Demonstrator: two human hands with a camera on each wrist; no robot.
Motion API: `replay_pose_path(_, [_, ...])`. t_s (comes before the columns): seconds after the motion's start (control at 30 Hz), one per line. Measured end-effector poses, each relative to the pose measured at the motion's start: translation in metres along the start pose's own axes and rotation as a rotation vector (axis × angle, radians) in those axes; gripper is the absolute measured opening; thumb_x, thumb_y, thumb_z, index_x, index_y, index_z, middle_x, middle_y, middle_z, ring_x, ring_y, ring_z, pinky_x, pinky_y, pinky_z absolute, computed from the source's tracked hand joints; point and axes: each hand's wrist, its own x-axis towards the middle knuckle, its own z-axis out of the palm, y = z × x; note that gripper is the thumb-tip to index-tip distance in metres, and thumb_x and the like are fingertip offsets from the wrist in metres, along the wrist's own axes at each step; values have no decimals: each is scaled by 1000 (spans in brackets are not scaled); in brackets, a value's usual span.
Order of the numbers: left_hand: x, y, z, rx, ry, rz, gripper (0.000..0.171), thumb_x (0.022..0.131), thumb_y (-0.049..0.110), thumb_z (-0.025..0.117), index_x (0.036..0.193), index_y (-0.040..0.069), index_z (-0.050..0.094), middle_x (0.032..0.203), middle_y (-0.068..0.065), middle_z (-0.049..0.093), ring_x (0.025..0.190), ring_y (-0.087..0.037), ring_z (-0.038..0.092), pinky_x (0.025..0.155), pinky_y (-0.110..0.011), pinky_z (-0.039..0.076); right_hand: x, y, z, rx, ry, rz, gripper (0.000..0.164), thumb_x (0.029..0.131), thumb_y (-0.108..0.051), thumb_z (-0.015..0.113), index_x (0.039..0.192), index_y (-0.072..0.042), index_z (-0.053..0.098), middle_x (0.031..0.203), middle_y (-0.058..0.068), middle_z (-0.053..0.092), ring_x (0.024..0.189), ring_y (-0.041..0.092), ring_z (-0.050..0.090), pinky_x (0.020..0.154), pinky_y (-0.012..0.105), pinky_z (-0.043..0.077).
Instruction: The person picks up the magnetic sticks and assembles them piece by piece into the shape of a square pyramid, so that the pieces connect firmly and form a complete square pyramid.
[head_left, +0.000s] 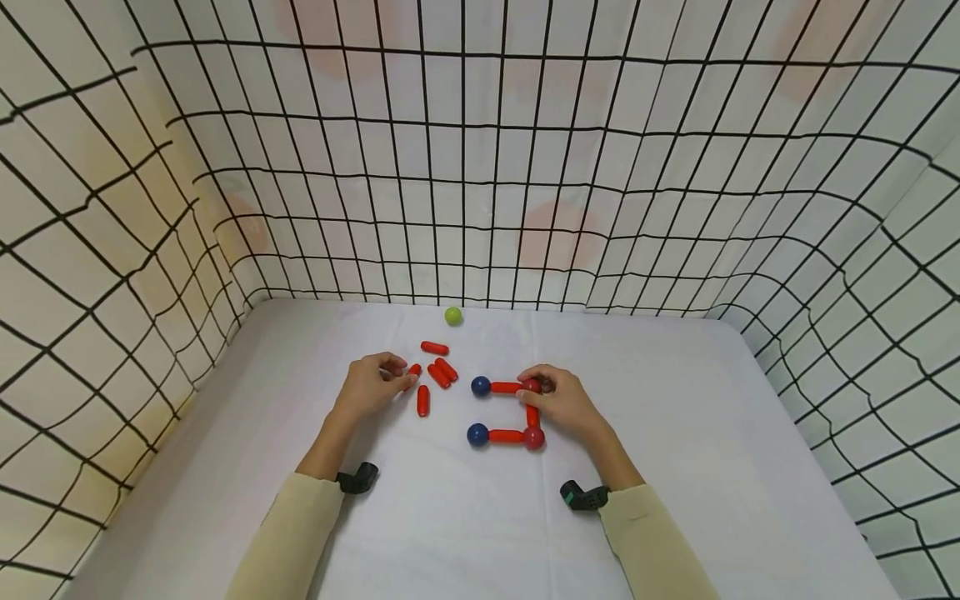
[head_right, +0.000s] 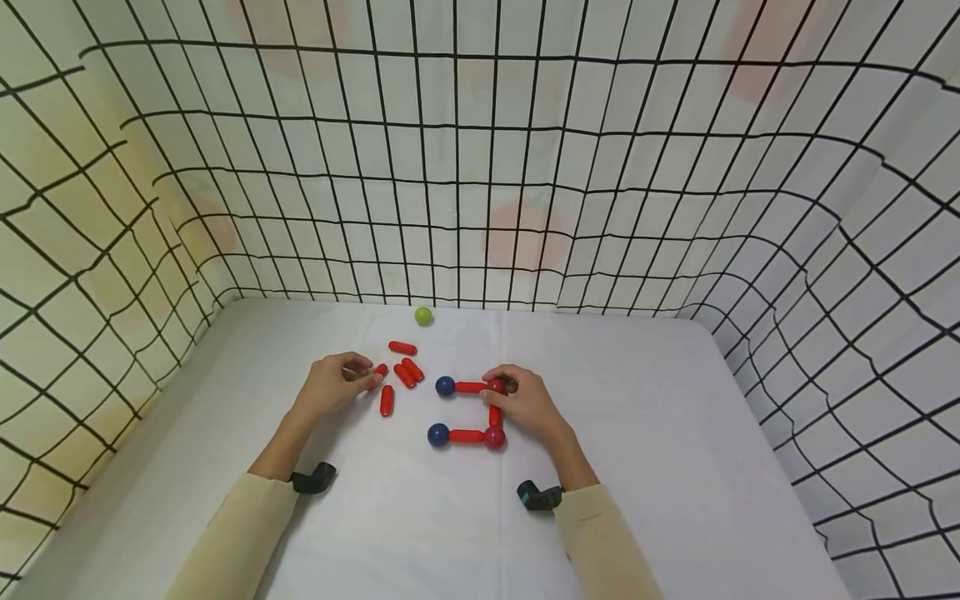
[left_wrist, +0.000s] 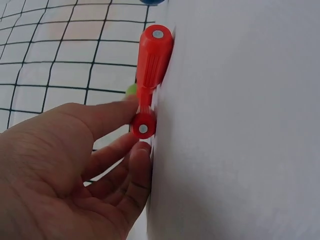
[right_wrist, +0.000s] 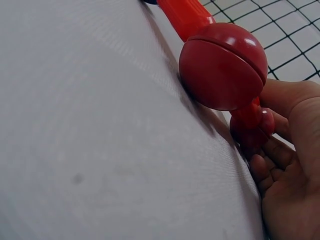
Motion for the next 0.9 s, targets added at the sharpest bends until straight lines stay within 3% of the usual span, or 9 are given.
replay_pose_path(0.23, [2, 0, 1, 48, 16, 31, 35, 94, 31, 74, 120, 6, 72, 99, -8, 73, 92, -23, 64, 75, -30, 54, 0, 1, 1, -12, 2, 1, 28, 92, -28, 78, 117, -19, 73, 112, 4, 69, 102, 23, 57, 90, 33, 48])
replay_pose_path(0.4, [-2, 2, -3, 23, -8, 43, 37, 98, 28, 68, 127, 5, 69, 102, -10, 74, 93, -24, 65, 74, -30, 53, 0, 1, 1, -22, 5, -6, 27, 92, -26, 78, 118, -19, 73, 112, 4, 69, 102, 23, 57, 90, 33, 48])
replay_pose_path(0.53, [-7, 6, -5, -28, -71, 52, 37, 102, 28, 62, 133, 7, 67, 111, -10, 73, 101, -25, 66, 78, -33, 55, 0, 2, 2, -27, 6, -6, 27, 92, -25, 77, 118, -19, 73, 114, 4, 69, 103, 24, 57, 91, 34, 49])
replay_pose_path(0.67, [-16, 16, -2, -69, -153, 50, 39, 104, 29, 59, 135, 8, 66, 119, -9, 72, 113, -27, 64, 91, -39, 57, 0, 2, 2, -28, 6, -4, 28, 92, -24, 76, 120, -20, 74, 118, 5, 69, 104, 24, 57, 91, 36, 50])
replay_pose_path(0.77, [-23, 28, 4, -103, -193, 34, 37, 103, 30, 62, 133, 9, 67, 118, -7, 72, 114, -26, 64, 96, -41, 56, 0, 2, 3, -32, 2, -6, 28, 93, -24, 76, 120, -21, 73, 119, 4, 69, 105, 24, 58, 91, 35, 51])
replay_pose_path(0.9, [-30, 43, 15, -146, -225, 35, 32, 99, 29, 69, 126, 11, 71, 109, -2, 74, 107, -21, 66, 92, -36, 58, 1, 4, 4, -29, 0, -15, 27, 93, -23, 75, 120, -21, 74, 118, 4, 69, 104, 25, 57, 91, 35, 50])
